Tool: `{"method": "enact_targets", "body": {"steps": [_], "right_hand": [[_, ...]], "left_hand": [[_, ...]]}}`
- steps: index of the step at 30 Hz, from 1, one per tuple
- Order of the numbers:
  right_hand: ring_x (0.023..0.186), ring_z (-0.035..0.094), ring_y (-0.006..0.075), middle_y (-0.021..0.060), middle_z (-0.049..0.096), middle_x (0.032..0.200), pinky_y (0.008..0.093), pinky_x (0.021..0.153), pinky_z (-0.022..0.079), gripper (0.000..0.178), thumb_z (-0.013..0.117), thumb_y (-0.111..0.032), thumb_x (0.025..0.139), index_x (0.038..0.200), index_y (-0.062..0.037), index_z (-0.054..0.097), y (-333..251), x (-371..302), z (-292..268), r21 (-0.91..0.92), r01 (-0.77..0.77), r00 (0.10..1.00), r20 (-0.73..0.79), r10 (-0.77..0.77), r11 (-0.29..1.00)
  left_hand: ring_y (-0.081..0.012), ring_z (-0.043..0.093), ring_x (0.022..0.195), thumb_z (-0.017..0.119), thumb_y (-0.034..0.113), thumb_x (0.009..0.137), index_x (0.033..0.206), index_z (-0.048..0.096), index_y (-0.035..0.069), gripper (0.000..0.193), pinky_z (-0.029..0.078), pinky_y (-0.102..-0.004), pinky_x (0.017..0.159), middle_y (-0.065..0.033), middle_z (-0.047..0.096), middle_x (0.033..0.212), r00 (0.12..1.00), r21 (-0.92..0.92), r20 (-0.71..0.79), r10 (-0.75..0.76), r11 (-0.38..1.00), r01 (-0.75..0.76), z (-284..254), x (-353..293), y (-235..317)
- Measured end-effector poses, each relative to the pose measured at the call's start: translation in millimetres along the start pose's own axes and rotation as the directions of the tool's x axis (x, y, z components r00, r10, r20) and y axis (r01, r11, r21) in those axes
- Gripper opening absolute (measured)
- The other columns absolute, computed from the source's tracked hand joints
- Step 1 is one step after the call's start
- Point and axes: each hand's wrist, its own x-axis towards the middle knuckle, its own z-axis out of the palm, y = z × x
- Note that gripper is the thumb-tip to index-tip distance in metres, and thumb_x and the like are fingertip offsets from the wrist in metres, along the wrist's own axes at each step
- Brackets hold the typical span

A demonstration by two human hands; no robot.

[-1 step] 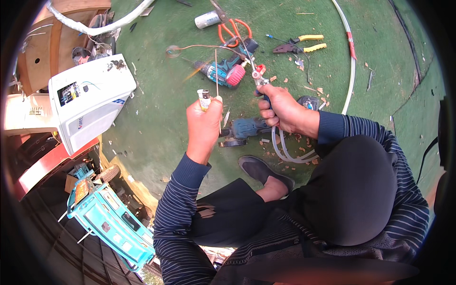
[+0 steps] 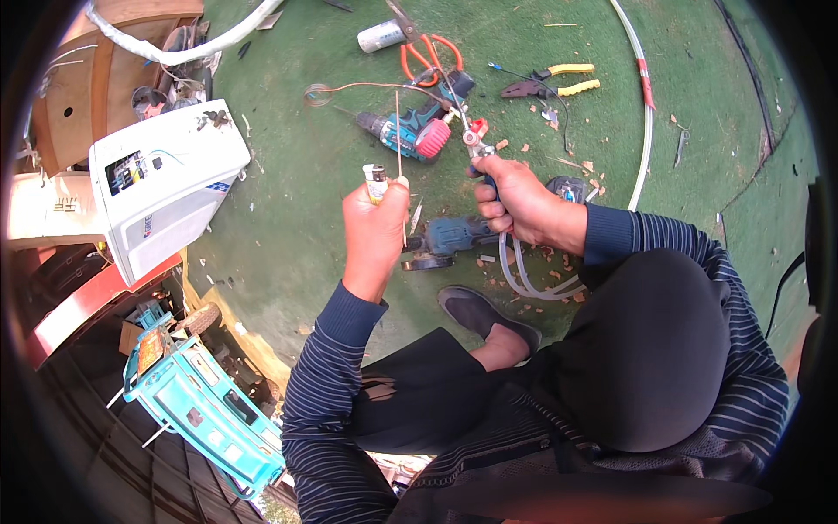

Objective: The person sits on the floor and uses a blowtorch to heat a small metal rod. They manipulate the rod with pliers and a lighter, applying heat to a specific section while surrounded by various tools and scrap materials.

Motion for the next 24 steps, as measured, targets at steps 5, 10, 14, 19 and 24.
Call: {"method": "enact_targets", "body": {"steps": [5, 10, 14, 19, 24], "right_hand": [[0.054, 0.030, 0.0060, -0.0063, 0.038, 0.070, 0.0243, 0.044, 0.020, 0.021, 0.053, -0.033, 0.103, 0.110, -0.0128, 0.049, -0.1, 1.0, -1.9, 0.017, -0.004, 1.000, 0.010, 0.003, 1.000], [0.054, 0.030, 0.0058, -0.0064, 0.038, 0.071, 0.0240, 0.044, 0.020, 0.021, 0.053, -0.033, 0.103, 0.109, -0.0130, 0.049, -1.0, 0.1, 0.9, 0.009, -0.004, 1.000, 0.027, 0.004, 1.000], [0.054, 0.030, 0.0056, -0.0064, 0.039, 0.071, 0.0236, 0.044, 0.020, 0.021, 0.054, -0.033, 0.103, 0.108, -0.0131, 0.048, -1.0, -0.5, -0.7, 0.022, -0.004, 0.999, 0.038, 0.004, 1.000], [0.053, 0.030, 0.0055, -0.0064, 0.038, 0.070, 0.0237, 0.043, 0.020, 0.018, 0.053, -0.032, 0.104, 0.102, -0.0141, 0.048, -2.3, -2.1, 4.6, 0.021, -0.001, 1.000, 0.023, 0.000, 1.000], [0.052, 0.030, 0.0052, -0.0063, 0.038, 0.070, 0.0236, 0.041, 0.019, 0.018, 0.052, -0.031, 0.104, 0.099, -0.0146, 0.048, -1.8, 0.0, 1.8, 0.029, 0.002, 1.000, 0.028, -0.003, 1.000]], "left_hand": [[-0.0032, 0.044, 0.051, 0.067, 0.021, 0.100, 0.087, 0.056, 0.013, 0.018, 0.032, -0.0225, 0.043, 0.0061, 0.051, 0.068, 1.000, 0.008, -0.006, -0.004, 1.000, 0.004, 2.2, 1.6, 0.8], [-0.0032, 0.044, 0.050, 0.067, 0.021, 0.100, 0.087, 0.056, 0.013, 0.018, 0.033, -0.0225, 0.043, 0.0063, 0.051, 0.067, 1.000, 0.017, -0.007, -0.006, 1.000, 0.006, 3.6, 4.1, 1.0], [-0.0030, 0.044, 0.050, 0.067, 0.021, 0.100, 0.087, 0.056, 0.014, 0.018, 0.032, -0.0225, 0.043, 0.0068, 0.050, 0.066, 1.000, 0.028, -0.006, -0.007, 1.000, 0.007, 4.3, 5.4, 0.4], [-0.0026, 0.043, 0.050, 0.067, 0.021, 0.100, 0.086, 0.055, 0.014, 0.018, 0.031, -0.0223, 0.043, 0.0073, 0.050, 0.067, 1.000, 0.025, -0.009, -0.020, 0.999, 0.020, 5.4, 5.2, 2.3], [-0.0024, 0.042, 0.050, 0.067, 0.021, 0.099, 0.087, 0.055, 0.015, 0.018, 0.030, -0.0225, 0.042, 0.0076, 0.050, 0.068, 1.000, 0.009, -0.008, -0.022, 1.000, 0.022, 6.4, 5.8, 5.5]]}}
